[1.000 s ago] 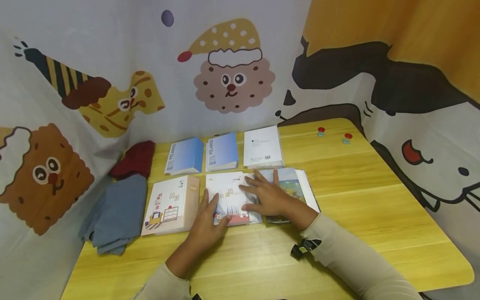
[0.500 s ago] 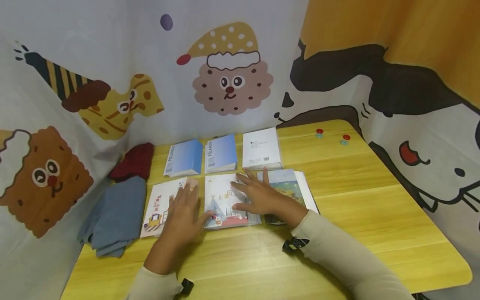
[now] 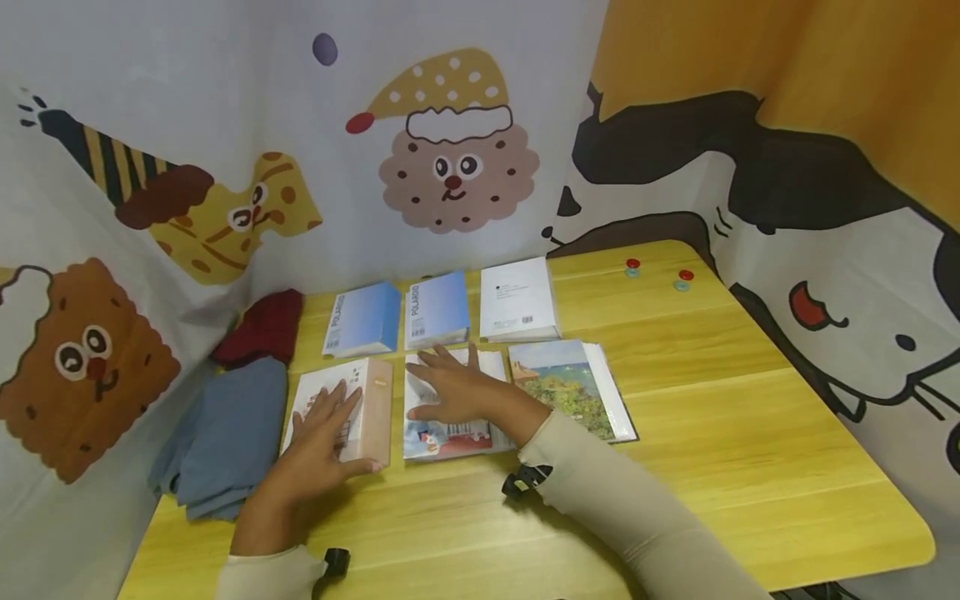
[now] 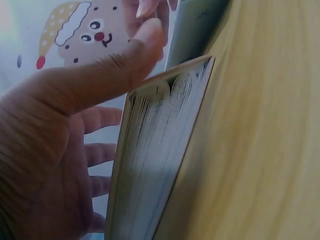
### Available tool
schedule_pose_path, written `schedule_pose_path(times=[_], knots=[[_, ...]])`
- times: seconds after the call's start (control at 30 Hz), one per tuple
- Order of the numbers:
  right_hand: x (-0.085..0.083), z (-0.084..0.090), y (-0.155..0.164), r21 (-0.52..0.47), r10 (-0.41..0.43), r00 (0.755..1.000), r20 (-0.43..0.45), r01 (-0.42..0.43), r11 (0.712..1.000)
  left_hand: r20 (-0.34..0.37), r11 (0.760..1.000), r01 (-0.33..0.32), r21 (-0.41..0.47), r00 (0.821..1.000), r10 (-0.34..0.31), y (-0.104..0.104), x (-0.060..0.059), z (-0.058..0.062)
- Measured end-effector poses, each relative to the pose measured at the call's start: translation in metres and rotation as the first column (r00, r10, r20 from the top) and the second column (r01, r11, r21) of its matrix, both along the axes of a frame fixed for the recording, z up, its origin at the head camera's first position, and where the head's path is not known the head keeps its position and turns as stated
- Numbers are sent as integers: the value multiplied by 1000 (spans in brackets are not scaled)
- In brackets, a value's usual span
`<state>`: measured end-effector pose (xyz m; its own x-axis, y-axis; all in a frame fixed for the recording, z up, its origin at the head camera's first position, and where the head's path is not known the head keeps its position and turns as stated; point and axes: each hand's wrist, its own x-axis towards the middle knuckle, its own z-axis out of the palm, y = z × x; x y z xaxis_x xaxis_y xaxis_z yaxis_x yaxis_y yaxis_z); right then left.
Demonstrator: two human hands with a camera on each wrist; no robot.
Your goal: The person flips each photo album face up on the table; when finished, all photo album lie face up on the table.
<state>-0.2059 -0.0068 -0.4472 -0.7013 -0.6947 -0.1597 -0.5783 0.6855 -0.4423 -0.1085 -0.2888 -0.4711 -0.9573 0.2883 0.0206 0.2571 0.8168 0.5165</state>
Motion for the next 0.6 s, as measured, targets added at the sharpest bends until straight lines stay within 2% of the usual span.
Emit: schedule_pose_path(times=[0.13,0.33,0.6], knots=[[-5,0,-25,31,-13,1000,8,12,999,12,1000,3,9,1000,-3,-4,1,-2],[-18,-7,-54,36,-12,1000,9,12,999,36,1000,-2,-1,999,2,-3,2,2],[-32,-18,-74,50,-3,1000,-31,4,999,35,999,-6,-38,999,7,-2,4,4]])
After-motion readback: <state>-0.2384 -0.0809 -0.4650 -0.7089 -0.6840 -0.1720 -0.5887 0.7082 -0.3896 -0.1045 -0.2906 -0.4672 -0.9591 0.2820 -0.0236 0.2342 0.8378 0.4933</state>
